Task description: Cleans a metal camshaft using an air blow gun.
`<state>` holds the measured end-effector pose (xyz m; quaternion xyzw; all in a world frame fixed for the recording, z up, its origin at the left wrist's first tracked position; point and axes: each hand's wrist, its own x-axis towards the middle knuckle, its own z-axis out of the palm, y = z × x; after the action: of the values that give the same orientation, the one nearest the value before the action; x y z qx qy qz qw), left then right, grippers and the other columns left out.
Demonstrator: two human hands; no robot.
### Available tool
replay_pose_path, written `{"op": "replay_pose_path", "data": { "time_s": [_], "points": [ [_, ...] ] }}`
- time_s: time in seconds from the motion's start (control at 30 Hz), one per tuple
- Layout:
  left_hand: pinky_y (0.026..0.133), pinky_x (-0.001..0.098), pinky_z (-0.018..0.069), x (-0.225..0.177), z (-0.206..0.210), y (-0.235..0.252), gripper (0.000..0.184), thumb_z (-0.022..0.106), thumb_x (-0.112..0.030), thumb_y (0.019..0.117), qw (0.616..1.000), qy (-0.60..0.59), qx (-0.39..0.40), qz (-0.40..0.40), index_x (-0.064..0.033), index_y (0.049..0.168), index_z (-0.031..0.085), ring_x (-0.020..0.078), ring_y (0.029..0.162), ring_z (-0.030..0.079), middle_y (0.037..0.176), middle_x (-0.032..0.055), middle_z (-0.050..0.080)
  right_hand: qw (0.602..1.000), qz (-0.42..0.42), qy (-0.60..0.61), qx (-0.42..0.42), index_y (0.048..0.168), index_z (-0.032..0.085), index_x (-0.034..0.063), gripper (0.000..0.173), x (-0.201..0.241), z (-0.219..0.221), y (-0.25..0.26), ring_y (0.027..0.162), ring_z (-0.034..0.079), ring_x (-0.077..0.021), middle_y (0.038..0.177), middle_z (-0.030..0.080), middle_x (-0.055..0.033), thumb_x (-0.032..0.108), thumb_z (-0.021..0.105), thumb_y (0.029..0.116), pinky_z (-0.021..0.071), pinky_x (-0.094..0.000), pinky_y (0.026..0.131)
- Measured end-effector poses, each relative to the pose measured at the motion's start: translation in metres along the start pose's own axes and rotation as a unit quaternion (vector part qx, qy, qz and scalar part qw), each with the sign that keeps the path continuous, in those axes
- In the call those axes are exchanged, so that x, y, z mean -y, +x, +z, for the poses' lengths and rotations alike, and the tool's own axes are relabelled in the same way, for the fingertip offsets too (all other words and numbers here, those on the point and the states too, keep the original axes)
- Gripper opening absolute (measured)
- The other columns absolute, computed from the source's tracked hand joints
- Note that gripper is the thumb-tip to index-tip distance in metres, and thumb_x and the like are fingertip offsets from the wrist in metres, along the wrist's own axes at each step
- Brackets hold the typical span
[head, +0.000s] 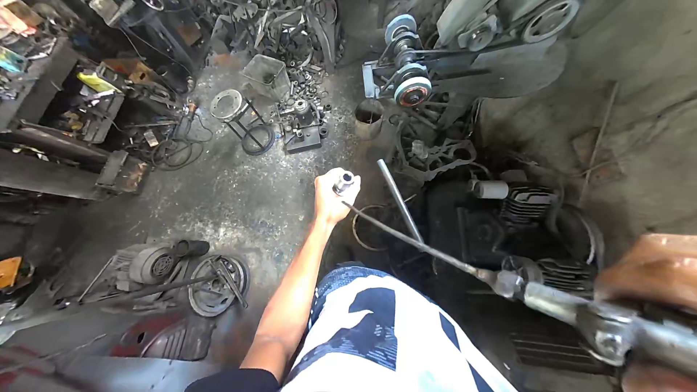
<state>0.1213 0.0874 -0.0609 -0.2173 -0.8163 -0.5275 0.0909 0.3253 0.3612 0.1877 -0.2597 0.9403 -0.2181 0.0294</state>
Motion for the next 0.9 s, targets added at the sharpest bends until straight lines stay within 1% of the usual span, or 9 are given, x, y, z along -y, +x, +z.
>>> {"op": "replay_pose_path", "data": {
  "time_s": [0.1,0.2,0.3,0.43,0.6,0.67,0.73,0.8,0.9],
  "points": [
    [0.055,0.0227,0.0508,0.001,0.005,-0.006,0.009,0.072,-0.008,0.0827,1.000,0.003,-0.006,0.008,-0.0050,0.076,0.066,0.0050,0.058,0.059,0.067,0.0009,0.063,1.000,-0.001,-0.018,-0.010,0.103,0.067,0.0020,0.056,-0.004,0.009,0.008,0.065,0.063,-0.0287,0.081,0.066,-0.0161,0.057,0.056,0.0991,0.0480,-0.0453,0.054],
    [0.055,0.0243,0.0515,0.003,0.008,-0.008,0.009,0.072,-0.007,0.0822,1.000,0.005,-0.005,0.016,-0.0045,0.075,0.067,0.0061,0.059,0.060,0.067,0.0015,0.064,0.998,-0.014,-0.061,-0.025,0.095,0.065,0.0058,0.059,-0.001,0.021,0.023,0.057,0.059,-0.0252,0.072,0.062,-0.0104,0.063,0.051,0.0987,0.0418,-0.0423,0.046],
    [0.056,0.0242,0.0505,0.003,0.012,-0.009,0.012,0.072,-0.008,0.0843,1.000,-0.002,-0.002,0.018,-0.0054,0.075,0.065,0.0066,0.059,0.059,0.067,0.0013,0.063,0.993,-0.026,-0.100,-0.056,0.090,0.063,0.0093,0.056,0.000,0.027,0.031,0.052,0.056,-0.0204,0.066,0.057,-0.0044,0.063,0.049,0.0989,0.0367,-0.0375,0.042],
    [0.056,0.0235,0.0517,0.004,0.016,-0.006,0.010,0.073,-0.006,0.0826,1.000,-0.016,-0.008,0.021,-0.0050,0.075,0.066,0.0058,0.059,0.060,0.068,0.0014,0.064,0.996,-0.032,-0.074,-0.037,0.091,0.064,0.0064,0.058,-0.001,0.024,0.028,0.054,0.057,-0.0228,0.068,0.059,-0.0077,0.062,0.051,0.0994,0.0387,-0.0395,0.044],
    [0.058,0.0229,0.0511,0.001,0.023,-0.006,0.010,0.073,-0.009,0.0821,0.999,-0.016,0.001,0.033,-0.0062,0.076,0.065,0.0051,0.061,0.061,0.068,0.0007,0.064,0.990,-0.020,-0.103,-0.090,0.089,0.063,0.0140,0.050,0.000,0.029,0.033,0.052,0.054,-0.0159,0.065,0.054,0.0008,0.061,0.050,0.0989,0.0375,-0.0350,0.043],
    [0.059,0.0238,0.0536,0.006,0.024,-0.005,0.011,0.074,-0.007,0.0829,0.998,-0.035,0.003,0.051,-0.0042,0.076,0.066,0.0067,0.062,0.062,0.070,0.0026,0.065,0.995,-0.032,-0.073,-0.057,0.092,0.064,0.0097,0.051,0.007,0.025,0.026,0.053,0.055,-0.0210,0.067,0.057,-0.0045,0.058,0.050,0.1002,0.0386,-0.0389,0.043],
    [0.058,0.0241,0.0533,0.008,0.024,-0.003,0.011,0.073,-0.006,0.0837,0.997,-0.045,0.001,0.055,-0.0036,0.075,0.066,0.0072,0.061,0.061,0.070,0.0031,0.065,0.998,-0.032,-0.045,-0.022,0.096,0.063,0.0057,0.050,0.012,0.020,0.018,0.054,0.056,-0.0259,0.070,0.059,-0.0103,0.054,0.051,0.1007,0.0387,-0.0426,0.044],
    [0.057,0.0238,0.0526,0.004,0.022,-0.003,0.012,0.073,-0.008,0.0856,0.999,-0.033,0.005,0.036,-0.0046,0.076,0.066,0.0063,0.061,0.061,0.070,0.0022,0.065,0.997,-0.001,-0.057,-0.046,0.097,0.065,0.0061,0.053,0.009,0.025,0.014,0.056,0.058,-0.0249,0.072,0.061,-0.0098,0.057,0.051,0.1001,0.0411,-0.0420,0.046],
    [0.056,0.0241,0.0520,0.000,0.014,0.002,0.013,0.073,-0.012,0.0869,0.999,-0.047,0.020,0.008,-0.0056,0.077,0.067,0.0057,0.059,0.060,0.069,0.0009,0.065,0.997,-0.021,-0.064,-0.037,0.092,0.063,0.0078,0.055,0.001,0.028,0.011,0.052,0.056,-0.0233,0.067,0.058,-0.0072,0.060,0.049,0.0997,0.0387,-0.0406,0.042]
  ]
}}
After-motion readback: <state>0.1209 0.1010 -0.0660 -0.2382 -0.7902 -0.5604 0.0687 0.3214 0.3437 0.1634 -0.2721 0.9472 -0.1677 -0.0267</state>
